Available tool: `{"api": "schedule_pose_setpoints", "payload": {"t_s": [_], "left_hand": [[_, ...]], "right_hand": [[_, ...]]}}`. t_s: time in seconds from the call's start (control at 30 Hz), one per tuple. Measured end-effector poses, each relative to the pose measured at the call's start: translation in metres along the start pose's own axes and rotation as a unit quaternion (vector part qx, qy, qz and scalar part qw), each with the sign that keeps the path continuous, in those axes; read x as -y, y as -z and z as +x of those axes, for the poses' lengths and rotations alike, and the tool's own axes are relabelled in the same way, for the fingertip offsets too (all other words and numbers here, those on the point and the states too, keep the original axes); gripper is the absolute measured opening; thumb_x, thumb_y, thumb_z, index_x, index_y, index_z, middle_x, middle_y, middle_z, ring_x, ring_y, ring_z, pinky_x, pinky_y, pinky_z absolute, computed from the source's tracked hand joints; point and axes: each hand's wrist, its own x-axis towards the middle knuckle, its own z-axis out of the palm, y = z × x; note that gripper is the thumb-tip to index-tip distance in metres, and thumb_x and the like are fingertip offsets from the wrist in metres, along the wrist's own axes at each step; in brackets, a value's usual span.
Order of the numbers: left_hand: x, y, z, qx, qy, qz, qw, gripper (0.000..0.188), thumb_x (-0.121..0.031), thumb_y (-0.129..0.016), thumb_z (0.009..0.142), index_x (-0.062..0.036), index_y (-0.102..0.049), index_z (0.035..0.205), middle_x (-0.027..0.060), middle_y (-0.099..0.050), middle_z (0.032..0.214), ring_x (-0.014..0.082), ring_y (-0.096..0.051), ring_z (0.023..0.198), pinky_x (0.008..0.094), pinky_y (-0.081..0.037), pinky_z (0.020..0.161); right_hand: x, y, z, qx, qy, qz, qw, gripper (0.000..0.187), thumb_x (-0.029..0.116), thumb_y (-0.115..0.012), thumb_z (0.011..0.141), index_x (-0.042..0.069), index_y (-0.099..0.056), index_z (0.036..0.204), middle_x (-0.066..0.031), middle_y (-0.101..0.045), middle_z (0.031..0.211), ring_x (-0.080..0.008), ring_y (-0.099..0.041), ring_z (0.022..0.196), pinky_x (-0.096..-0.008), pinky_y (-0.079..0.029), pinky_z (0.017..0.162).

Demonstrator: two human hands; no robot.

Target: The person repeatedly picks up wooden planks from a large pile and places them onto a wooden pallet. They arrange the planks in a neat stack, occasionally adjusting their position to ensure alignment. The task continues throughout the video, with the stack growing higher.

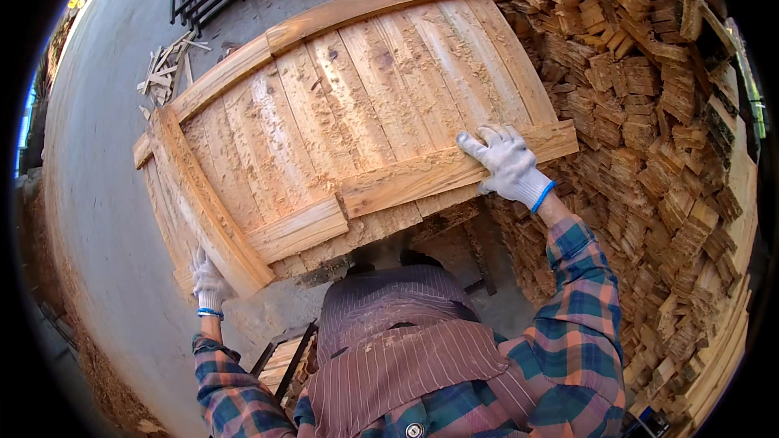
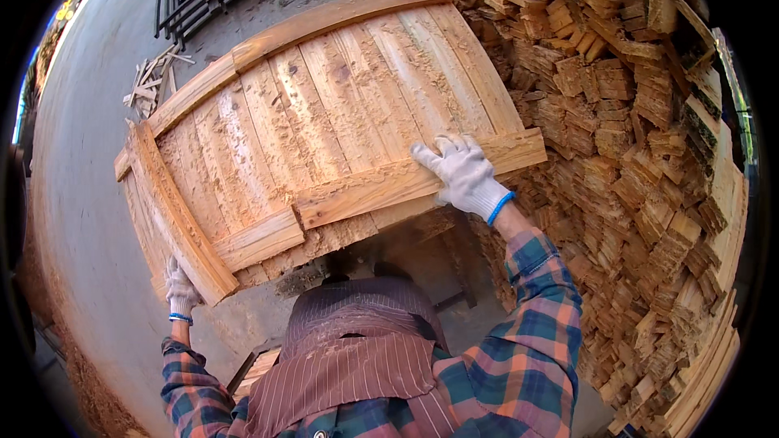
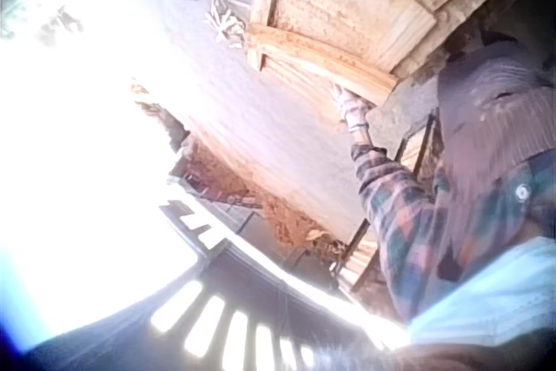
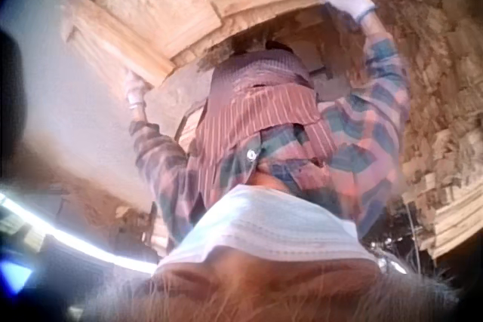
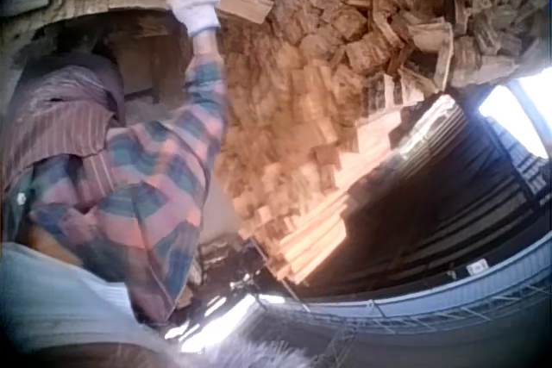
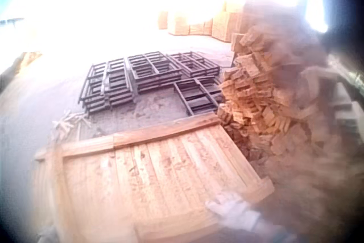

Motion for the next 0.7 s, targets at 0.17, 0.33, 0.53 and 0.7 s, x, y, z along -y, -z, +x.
{"api": "schedule_pose_setpoints", "payload": {"t_s": [0.17,0.33,0.53,0.7], "left_hand": [[-0.012,0.013,-0.010,-0.028,-0.007,-0.003,1.000,0.080,-0.035,-0.069,0.078,-0.0111,-0.036,0.147,0.0150,-0.032,0.153,0.0375,-0.026,0.143,0.0508,-0.020,0.118],[-0.019,0.016,-0.011,-0.034,-0.009,-0.050,0.998,0.083,-0.036,-0.071,0.076,-0.0120,-0.035,0.147,0.0152,-0.031,0.153,0.0403,-0.026,0.142,0.0539,-0.021,0.116],[-0.007,-0.001,-0.011,-0.082,-0.026,-0.014,0.996,0.086,-0.041,-0.073,0.073,-0.0131,-0.037,0.145,0.0185,-0.039,0.148,0.0389,-0.035,0.136,0.0525,-0.024,0.113],[0.015,-0.025,-0.008,-0.117,-0.049,-0.010,0.992,0.091,-0.037,-0.075,0.071,-0.0115,-0.034,0.147,0.0169,-0.031,0.153,0.0412,-0.028,0.141,0.0520,-0.025,0.115]], "right_hand": [[-0.013,0.017,0.019,-0.070,0.063,-0.028,0.995,0.078,0.010,-0.079,0.063,0.023,-0.056,0.137,-0.0121,-0.057,0.109,-0.0329,-0.053,0.110,-0.0407,-0.043,0.099],[-0.016,0.021,0.044,-0.046,0.011,-0.035,0.998,0.080,0.009,-0.078,0.066,0.027,-0.052,0.140,-0.0132,-0.056,0.113,-0.0334,-0.053,0.110,-0.0397,-0.044,0.099],[-0.006,0.004,0.025,0.016,0.079,-0.056,0.995,0.082,0.010,-0.077,0.069,0.031,-0.048,0.143,-0.0183,-0.052,0.126,-0.0375,-0.046,0.124,-0.0435,-0.040,0.106],[-0.003,-0.003,0.015,0.005,0.052,-0.021,0.998,0.079,0.009,-0.074,0.072,0.033,-0.048,0.143,-0.0185,-0.053,0.125,-0.0391,-0.047,0.123,-0.0453,-0.038,0.108]]}}
